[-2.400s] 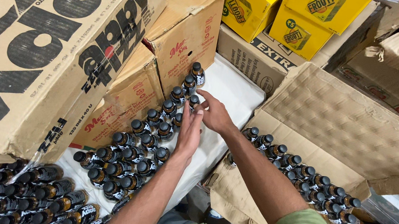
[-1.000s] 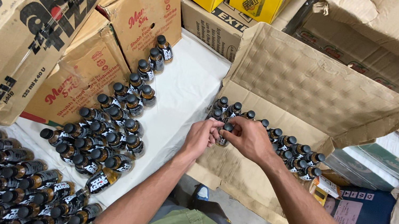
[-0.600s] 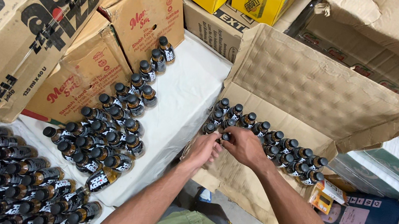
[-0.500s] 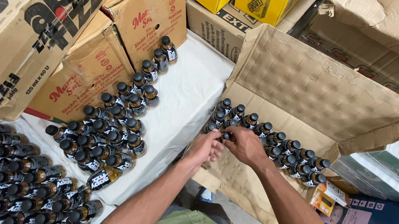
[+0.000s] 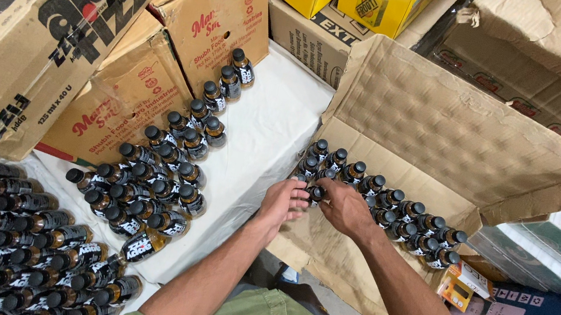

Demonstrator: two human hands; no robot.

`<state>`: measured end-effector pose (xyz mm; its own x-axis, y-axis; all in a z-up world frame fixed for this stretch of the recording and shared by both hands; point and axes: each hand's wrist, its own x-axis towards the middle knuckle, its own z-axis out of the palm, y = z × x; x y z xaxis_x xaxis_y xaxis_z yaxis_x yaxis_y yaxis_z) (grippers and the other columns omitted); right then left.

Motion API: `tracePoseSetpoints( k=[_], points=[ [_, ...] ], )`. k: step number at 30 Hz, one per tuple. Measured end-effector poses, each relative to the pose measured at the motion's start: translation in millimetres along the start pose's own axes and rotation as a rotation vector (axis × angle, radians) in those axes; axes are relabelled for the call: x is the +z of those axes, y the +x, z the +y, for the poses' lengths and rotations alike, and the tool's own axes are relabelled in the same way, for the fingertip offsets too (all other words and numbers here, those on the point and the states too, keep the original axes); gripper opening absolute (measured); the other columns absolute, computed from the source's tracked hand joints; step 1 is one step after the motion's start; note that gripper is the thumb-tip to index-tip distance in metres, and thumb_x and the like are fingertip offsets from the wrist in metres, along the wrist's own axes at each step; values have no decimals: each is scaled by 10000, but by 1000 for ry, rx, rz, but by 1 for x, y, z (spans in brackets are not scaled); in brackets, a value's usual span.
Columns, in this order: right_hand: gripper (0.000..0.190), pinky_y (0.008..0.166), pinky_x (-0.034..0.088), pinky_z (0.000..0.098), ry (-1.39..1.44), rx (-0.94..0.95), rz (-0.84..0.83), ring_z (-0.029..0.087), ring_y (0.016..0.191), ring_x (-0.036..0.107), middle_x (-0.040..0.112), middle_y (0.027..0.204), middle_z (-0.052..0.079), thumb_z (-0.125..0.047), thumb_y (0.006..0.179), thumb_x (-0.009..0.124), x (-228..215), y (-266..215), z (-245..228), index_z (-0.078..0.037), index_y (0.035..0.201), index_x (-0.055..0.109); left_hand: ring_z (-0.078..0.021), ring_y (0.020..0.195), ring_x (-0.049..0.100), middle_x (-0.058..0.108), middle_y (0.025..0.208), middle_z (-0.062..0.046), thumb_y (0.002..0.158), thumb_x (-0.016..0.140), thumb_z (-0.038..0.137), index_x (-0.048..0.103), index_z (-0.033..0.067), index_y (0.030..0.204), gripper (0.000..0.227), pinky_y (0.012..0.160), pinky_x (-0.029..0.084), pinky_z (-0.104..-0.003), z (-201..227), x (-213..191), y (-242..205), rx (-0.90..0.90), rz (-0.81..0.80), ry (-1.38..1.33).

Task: The person opens a cardboard box and places small bottles into it one by one, arranging them in neat rows. The person continues filling the box until it is full.

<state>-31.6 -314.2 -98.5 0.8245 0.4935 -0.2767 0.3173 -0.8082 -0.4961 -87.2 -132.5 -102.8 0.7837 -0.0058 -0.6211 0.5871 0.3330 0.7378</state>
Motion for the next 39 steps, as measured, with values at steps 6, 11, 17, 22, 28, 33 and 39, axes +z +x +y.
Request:
tracePoseSetpoints(
  k=[6, 11, 17, 22, 28, 33, 39],
  points=[
    [478, 852, 605, 514, 296, 38, 114, 367, 1003, 741, 748, 1074, 152, -100, 900, 605, -32, -15, -8, -157, 1374, 585, -128, 765, 692, 705, 991, -58, 991, 517, 250, 668, 48, 1197, 326, 617, 587, -237, 17, -3, -6, 62, 109, -49],
    [488, 861, 602, 404, 446, 100, 215, 238, 994, 740, 770, 1115, 55, -161, 868, 657, -63, -16, -9, -206, 1353, 622, -190, 891, 714, 681, 1160, -149, 1006, 541, 170, 599, 24, 1295, 329, 660, 605, -235, 35, -16, -5, 257, 124, -3],
    [517, 843, 601, 343, 660, 45, 268, 181, 944, 727, 751, 1113, 107, -58, 854, 649, -75, 3, -16, -144, 1363, 633, -223, 1080, 664, 625, 1331, -167, 949, 537, 148, 539, 16, 1388, 459, 778, 559, -252, 70, -29, -10, 379, 215, -3],
    [572, 885, 593, 370, 757, -7, 183, 183, 973, 702, 726, 1157, 143, -9, 845, 651, -55, 33, -22, -98, 1408, 605, -356, 1414, 468, 434, 1578, -218, 959, 551, 164, 425, 62, 1528, 592, 1072, 462, -504, 74, -42, 2, 385, 212, 27],
    [595, 972, 562, 429, 782, -51, 107, 254, 1073, 704, 696, 1237, 204, -3, 859, 673, -47, 93, -37, -65, 1442, 569, -449, 1481, 307, 277, 1626, -291, 944, 572, 103, 343, 29, 1562, 663, 1201, 340, -544, 89, -53, 20, 432, 171, 10],
    [618, 948, 570, 443, 805, -110, 92, 278, 1083, 691, 683, 1256, 216, 1, 846, 662, -56, 157, -68, -61, 1452, 556, -383, 1511, 290, 366, 1617, -207, 945, 625, 163, 514, 81, 1485, 558, 1168, 362, -522, 116, -60, 45, 435, 134, -36],
    [627, 934, 591, 425, 727, -123, 74, 293, 1110, 720, 680, 1301, 180, -18, 854, 616, -61, 237, -99, -140, 1466, 555, -419, 1535, 209, 186, 1661, -279, 1007, 541, 249, 223, 53, 1616, 715, 1169, 292, -598, 173, -57, 50, 493, 123, -112]
  ],
)
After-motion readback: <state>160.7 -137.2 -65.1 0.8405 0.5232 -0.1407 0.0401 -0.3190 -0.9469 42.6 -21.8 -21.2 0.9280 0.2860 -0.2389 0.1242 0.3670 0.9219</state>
